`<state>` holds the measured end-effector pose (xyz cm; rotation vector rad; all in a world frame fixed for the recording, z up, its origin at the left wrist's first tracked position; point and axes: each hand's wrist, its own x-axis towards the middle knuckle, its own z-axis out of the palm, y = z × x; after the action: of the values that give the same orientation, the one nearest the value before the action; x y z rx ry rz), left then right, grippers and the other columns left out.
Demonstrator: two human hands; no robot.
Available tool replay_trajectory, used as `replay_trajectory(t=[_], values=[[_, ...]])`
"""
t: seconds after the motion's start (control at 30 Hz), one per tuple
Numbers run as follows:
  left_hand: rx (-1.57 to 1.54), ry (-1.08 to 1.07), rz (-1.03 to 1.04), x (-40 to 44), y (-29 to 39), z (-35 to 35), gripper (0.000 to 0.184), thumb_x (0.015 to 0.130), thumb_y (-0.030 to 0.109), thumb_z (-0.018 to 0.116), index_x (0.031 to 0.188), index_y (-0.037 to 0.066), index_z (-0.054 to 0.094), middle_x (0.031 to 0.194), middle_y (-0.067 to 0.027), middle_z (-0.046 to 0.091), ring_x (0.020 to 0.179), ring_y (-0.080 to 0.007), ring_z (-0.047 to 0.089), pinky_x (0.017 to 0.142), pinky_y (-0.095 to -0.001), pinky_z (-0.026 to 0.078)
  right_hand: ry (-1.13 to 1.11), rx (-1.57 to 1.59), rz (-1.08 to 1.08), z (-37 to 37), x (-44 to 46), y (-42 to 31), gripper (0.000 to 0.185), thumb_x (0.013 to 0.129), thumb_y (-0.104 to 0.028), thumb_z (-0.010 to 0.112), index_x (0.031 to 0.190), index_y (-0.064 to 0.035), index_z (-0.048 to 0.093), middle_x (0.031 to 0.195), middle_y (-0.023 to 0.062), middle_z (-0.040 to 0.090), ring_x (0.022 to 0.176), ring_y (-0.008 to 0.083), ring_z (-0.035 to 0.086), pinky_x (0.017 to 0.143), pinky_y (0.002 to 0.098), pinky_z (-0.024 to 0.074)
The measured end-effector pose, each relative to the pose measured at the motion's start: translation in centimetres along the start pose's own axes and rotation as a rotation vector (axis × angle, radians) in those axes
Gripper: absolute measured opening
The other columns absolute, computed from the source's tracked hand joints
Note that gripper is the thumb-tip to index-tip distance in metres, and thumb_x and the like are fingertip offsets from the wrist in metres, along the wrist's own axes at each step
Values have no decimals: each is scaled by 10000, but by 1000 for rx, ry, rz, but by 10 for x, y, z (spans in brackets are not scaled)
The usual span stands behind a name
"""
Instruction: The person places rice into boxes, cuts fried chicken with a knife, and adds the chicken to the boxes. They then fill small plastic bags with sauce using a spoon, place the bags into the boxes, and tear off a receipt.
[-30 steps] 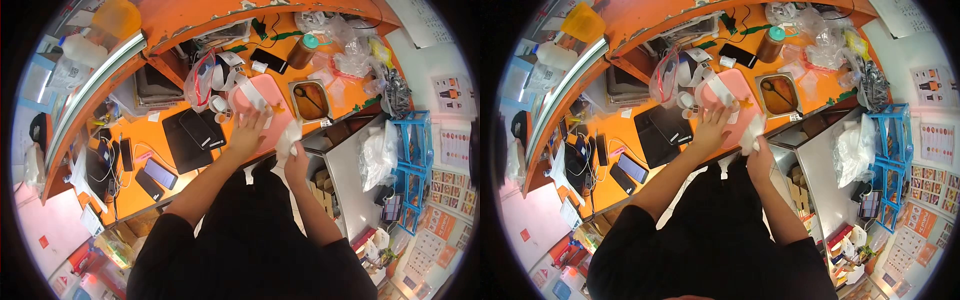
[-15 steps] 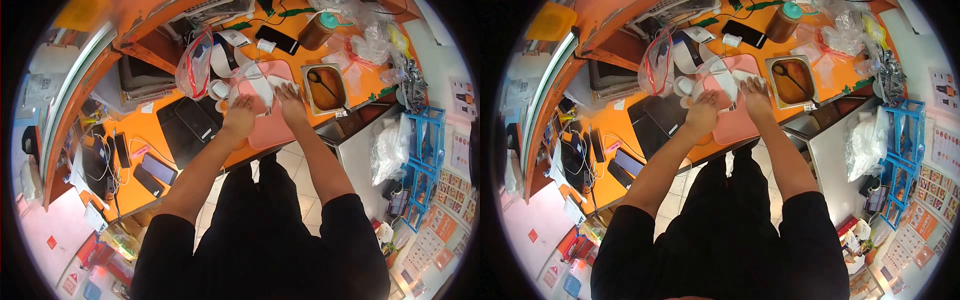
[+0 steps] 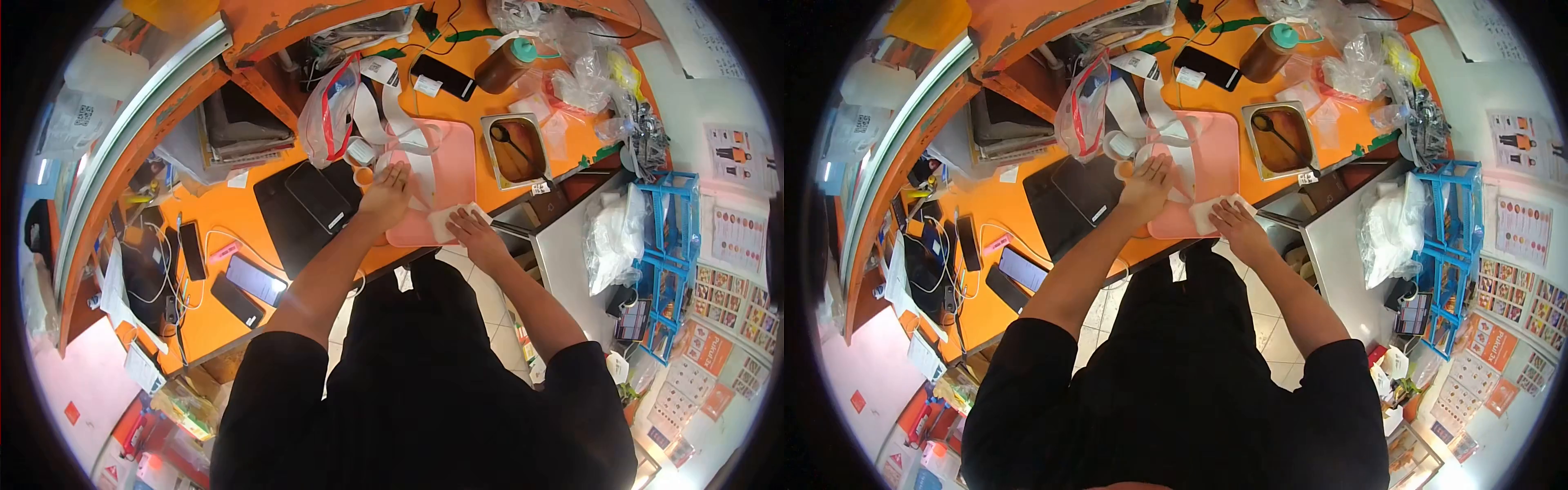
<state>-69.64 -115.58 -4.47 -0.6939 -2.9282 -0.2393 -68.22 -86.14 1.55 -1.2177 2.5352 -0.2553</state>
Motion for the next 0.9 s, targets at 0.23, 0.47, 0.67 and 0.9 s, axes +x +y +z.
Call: replay_trajectory(t=[0.23, 0.47, 0.67, 0.9], values=[[-307, 296, -257, -1, 1, -8, 490, 817, 94, 655, 1296, 2, 614, 1286, -200, 698, 1220, -272, 670, 1169, -578, 318, 567, 403, 397, -22, 96, 13, 564, 797, 97, 499, 1337, -13, 620, 1457, 199, 567, 1407, 375, 480, 1145, 425, 433], [-241, 320, -324, -2, 2, 7, 430, 806, 140, 690, 1221, 52, 623, 1245, -123, 728, 1239, -212, 659, 1142, -587, 320, 385, 149, 379, 29, 140, 33, 498, 899, 15, 541, 1381, -88, 616, 1540, 172, 497, 1497, 361, 378, 1238, 525, 280], [-294, 336, -355, 0, 3, 7, 443, 819, 153, 695, 1240, 48, 607, 1252, -119, 726, 1231, -205, 663, 1114, -594, 339, 185, 270, 145, 30, 42, -25, 457, 890, 27, 564, 1317, -95, 673, 1511, 142, 541, 1471, 346, 428, 1225, 518, 326], [-258, 350, -335, 4, 5, 3, 407, 831, 148, 683, 1221, 58, 611, 1229, -113, 733, 1230, -198, 665, 1109, -588, 340, 271, 768, 716, -2, 22, -25, 528, 828, 132, 471, 1270, -52, 694, 1373, 188, 640, 1339, 358, 572, 1094, 403, 485]])
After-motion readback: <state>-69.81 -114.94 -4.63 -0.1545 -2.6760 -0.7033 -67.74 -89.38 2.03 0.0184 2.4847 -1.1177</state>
